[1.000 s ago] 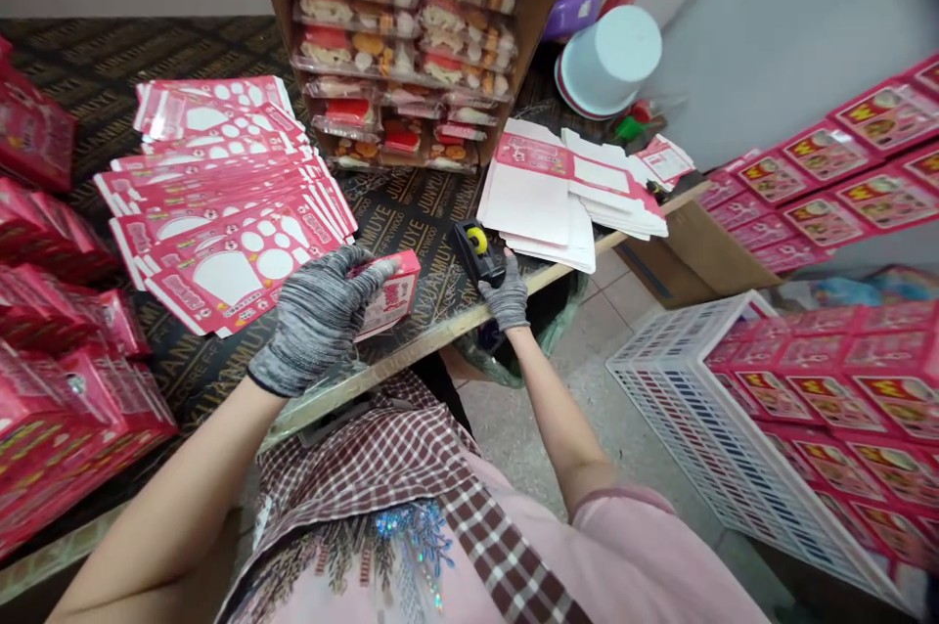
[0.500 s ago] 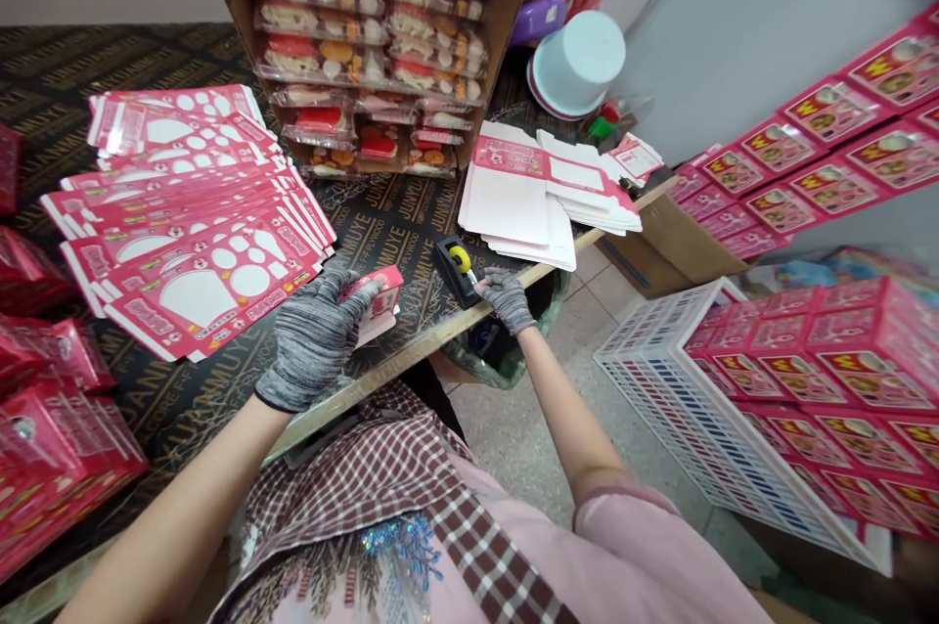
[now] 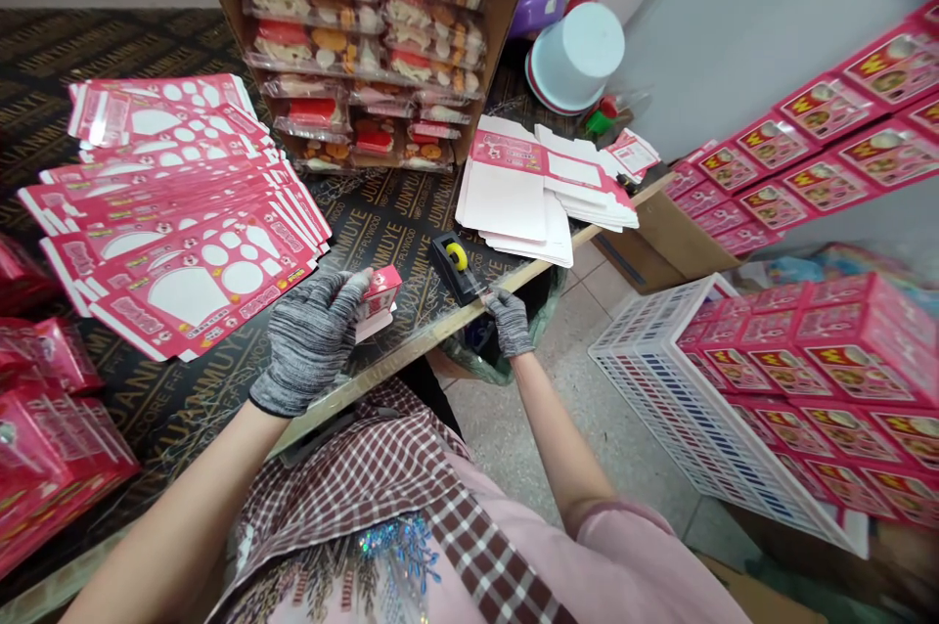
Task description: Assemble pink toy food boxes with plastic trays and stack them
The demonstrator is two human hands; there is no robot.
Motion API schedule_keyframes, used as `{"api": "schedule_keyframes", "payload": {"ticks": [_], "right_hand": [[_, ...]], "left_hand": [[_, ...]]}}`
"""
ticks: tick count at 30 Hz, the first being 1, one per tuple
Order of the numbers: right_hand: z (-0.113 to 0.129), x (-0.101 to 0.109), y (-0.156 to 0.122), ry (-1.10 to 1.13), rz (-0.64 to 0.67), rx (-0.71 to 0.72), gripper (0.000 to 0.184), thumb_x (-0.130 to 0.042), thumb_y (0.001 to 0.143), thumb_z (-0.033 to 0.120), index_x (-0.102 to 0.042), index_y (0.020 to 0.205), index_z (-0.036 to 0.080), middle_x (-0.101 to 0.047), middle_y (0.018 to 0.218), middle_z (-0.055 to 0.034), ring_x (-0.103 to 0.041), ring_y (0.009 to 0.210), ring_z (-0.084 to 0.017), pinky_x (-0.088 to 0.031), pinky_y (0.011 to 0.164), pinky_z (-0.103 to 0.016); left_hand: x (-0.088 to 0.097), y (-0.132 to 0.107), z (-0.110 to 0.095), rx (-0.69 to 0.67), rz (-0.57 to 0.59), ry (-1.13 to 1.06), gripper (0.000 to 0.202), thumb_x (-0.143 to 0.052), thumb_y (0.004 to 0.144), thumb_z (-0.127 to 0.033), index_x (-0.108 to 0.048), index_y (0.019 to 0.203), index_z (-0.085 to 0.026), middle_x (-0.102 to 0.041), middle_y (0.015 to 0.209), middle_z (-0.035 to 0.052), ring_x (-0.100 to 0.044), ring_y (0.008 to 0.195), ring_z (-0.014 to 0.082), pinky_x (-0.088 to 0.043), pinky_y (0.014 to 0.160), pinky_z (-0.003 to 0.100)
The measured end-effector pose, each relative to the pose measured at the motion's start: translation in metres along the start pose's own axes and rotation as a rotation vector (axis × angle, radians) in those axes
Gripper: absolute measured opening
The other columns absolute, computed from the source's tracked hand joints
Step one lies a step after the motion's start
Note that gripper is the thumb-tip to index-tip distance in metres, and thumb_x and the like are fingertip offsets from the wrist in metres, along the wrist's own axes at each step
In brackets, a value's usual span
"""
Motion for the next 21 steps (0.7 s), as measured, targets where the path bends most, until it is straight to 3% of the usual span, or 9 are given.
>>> {"api": "schedule_keyframes", "payload": {"ticks": [2, 7, 11, 13, 18, 21], "right_hand": [[-0.001, 0.001, -0.003, -0.045, -0.055, -0.004, 0.023, -0.066, 0.068, 0.042, -0.061, 0.067, 0.019, -0.062, 0.068, 0.0002, -0.055, 0.070, -0.017, -0.050, 0.083, -0.037], [0.004, 0.003, -0.007, -0.090, -0.190, 0.003, 0.023, -0.063, 0.068, 0.041, -0.054, 0.060, 0.022, -0.065, 0.075, -0.0036, -0.058, 0.080, -0.020, -0.048, 0.091, -0.040], [0.035, 0.002, -0.030, 0.008, -0.219, -0.004, 0.029, -0.058, 0.076, 0.049, -0.061, 0.071, 0.021, -0.059, 0.067, 0.0000, -0.053, 0.066, -0.016, -0.048, 0.069, -0.032], [0.065, -0.011, -0.047, 0.204, -0.089, -0.036, 0.034, -0.059, 0.081, 0.051, -0.069, 0.085, 0.019, -0.051, 0.057, 0.0046, -0.043, 0.052, -0.012, -0.037, 0.053, -0.026], [0.156, -0.080, -0.098, 0.674, 0.696, -0.183, 0.043, -0.067, 0.081, 0.047, -0.075, 0.107, 0.014, -0.033, 0.039, 0.0118, -0.021, 0.037, -0.007, -0.018, 0.043, -0.024], [0.178, -0.109, -0.112, 0.798, 0.935, -0.302, 0.044, -0.068, 0.079, 0.046, -0.075, 0.107, 0.013, -0.026, 0.035, 0.0136, -0.014, 0.035, -0.006, -0.015, 0.041, -0.024]], "left_hand": [[0.002, 0.000, -0.005, -0.097, -0.012, 0.114, 0.028, -0.053, 0.094, -0.029, -0.070, 0.113, -0.019, -0.074, 0.098, 0.0122, -0.069, 0.089, 0.0263, -0.052, 0.078, 0.037], [0.003, -0.001, -0.005, -0.115, -0.017, 0.152, 0.023, -0.055, 0.091, -0.023, -0.070, 0.108, -0.021, -0.074, 0.105, 0.0108, -0.070, 0.094, 0.0255, -0.053, 0.083, 0.038], [0.006, -0.004, -0.006, -0.063, -0.019, 0.153, 0.027, -0.054, 0.092, -0.023, -0.072, 0.111, -0.021, -0.073, 0.113, 0.0132, -0.069, 0.103, 0.0299, -0.053, 0.087, 0.045], [0.007, -0.006, -0.007, -0.042, 0.011, 0.168, 0.030, -0.052, 0.092, -0.022, -0.070, 0.115, -0.021, -0.074, 0.111, 0.0129, -0.069, 0.101, 0.0292, -0.054, 0.086, 0.045], [0.012, -0.012, -0.010, -0.094, -0.030, 0.169, 0.036, -0.052, 0.090, -0.017, -0.059, 0.125, -0.017, -0.072, 0.111, 0.0142, -0.069, 0.099, 0.0274, -0.054, 0.088, 0.044], [0.015, -0.016, -0.009, -0.124, -0.043, 0.135, 0.034, -0.053, 0.090, -0.016, -0.055, 0.124, -0.019, -0.072, 0.109, 0.0123, -0.069, 0.097, 0.0263, -0.054, 0.088, 0.043]]}}
Point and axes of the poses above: each hand's wrist, its own y-axis towards the middle knuckle, its own x-axis out of the back of the hand, z = x × y, the point moved 5 cm from there along y, towards the middle knuckle
